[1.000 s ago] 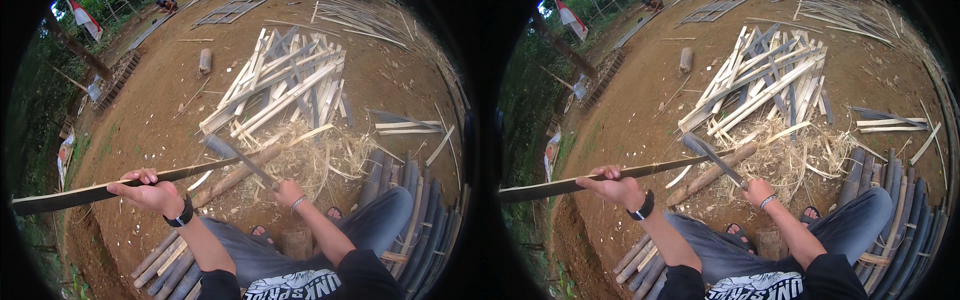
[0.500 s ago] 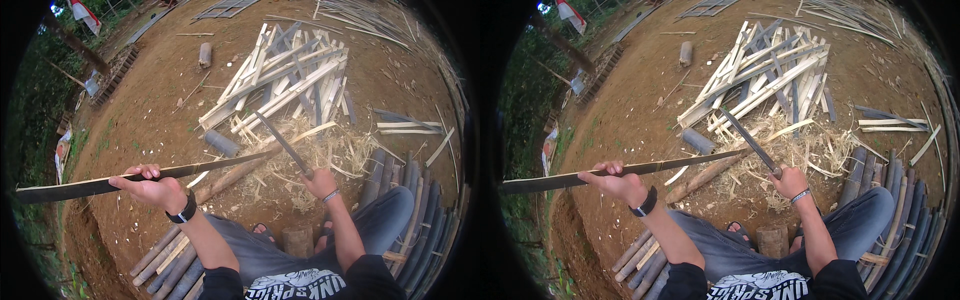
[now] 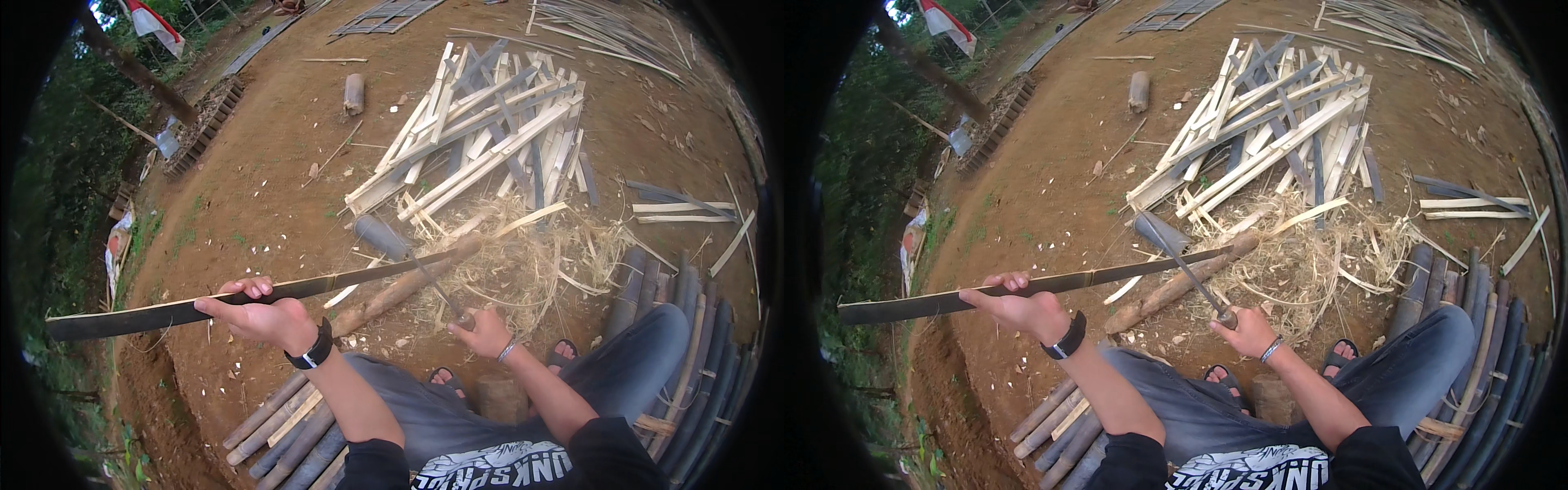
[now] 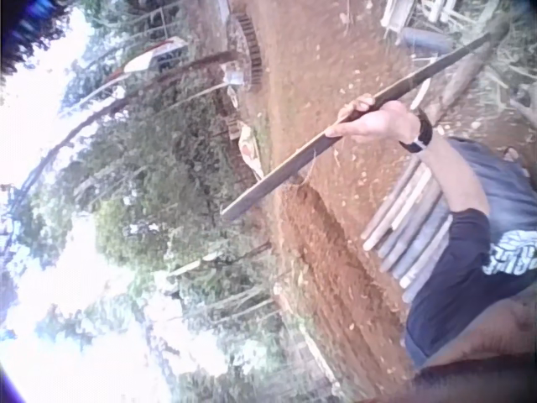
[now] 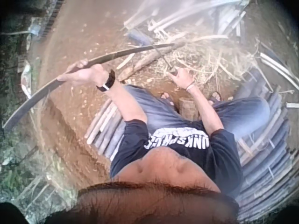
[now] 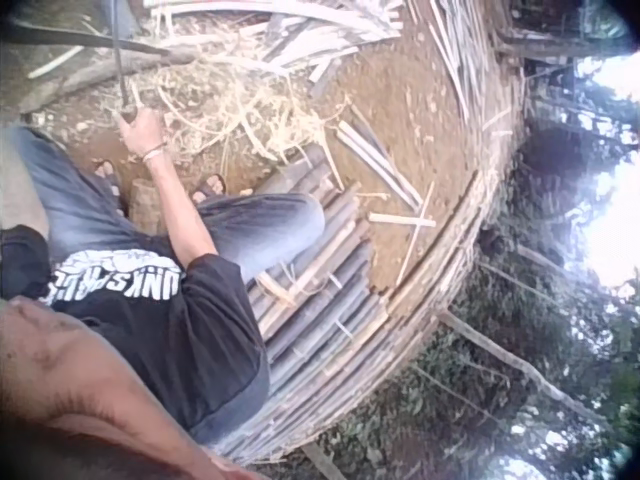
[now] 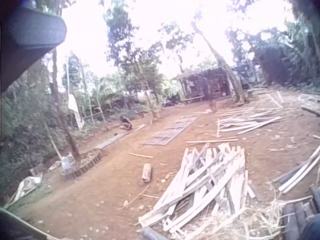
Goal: The person shaves and trims a long strip of wood using a machete, moving the blade along the length of the wood to remove shavings while holding the wood against a log support.
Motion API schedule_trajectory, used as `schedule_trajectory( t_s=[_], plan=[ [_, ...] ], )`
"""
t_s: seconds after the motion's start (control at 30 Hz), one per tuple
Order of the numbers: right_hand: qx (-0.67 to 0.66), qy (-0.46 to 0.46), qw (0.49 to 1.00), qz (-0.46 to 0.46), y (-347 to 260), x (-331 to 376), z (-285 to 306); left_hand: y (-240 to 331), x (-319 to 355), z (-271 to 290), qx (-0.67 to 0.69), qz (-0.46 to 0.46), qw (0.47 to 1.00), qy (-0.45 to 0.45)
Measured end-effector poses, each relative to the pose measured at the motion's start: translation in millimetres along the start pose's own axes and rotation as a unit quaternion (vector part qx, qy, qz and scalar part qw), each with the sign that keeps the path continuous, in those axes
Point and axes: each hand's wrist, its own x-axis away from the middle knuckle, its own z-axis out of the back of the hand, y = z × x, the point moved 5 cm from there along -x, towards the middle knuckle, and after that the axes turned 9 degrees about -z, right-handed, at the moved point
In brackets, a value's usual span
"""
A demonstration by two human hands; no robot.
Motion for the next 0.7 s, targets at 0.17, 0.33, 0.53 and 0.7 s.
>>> schedule_trajectory(
  t_s=[0.17,0.33,0.53,0.7],
  plan=[
    [0.059,-0.006,0.998,0.009,19,-3,-21,2,-2,-8,0.01,0.027,0.992,-0.122],
    [0.212,0.072,0.974,-0.014,17,0,3,2,-6,-15,0.091,0.067,0.97,-0.213],
    [0.324,0.26,0.9,0.132,-33,18,93,2,-13,-12,0.13,0.138,0.945,-0.268],
    [0.224,0.307,0.922,0.078,-49,37,126,10,-13,-8,0.106,0.124,0.933,-0.321]
  ],
)
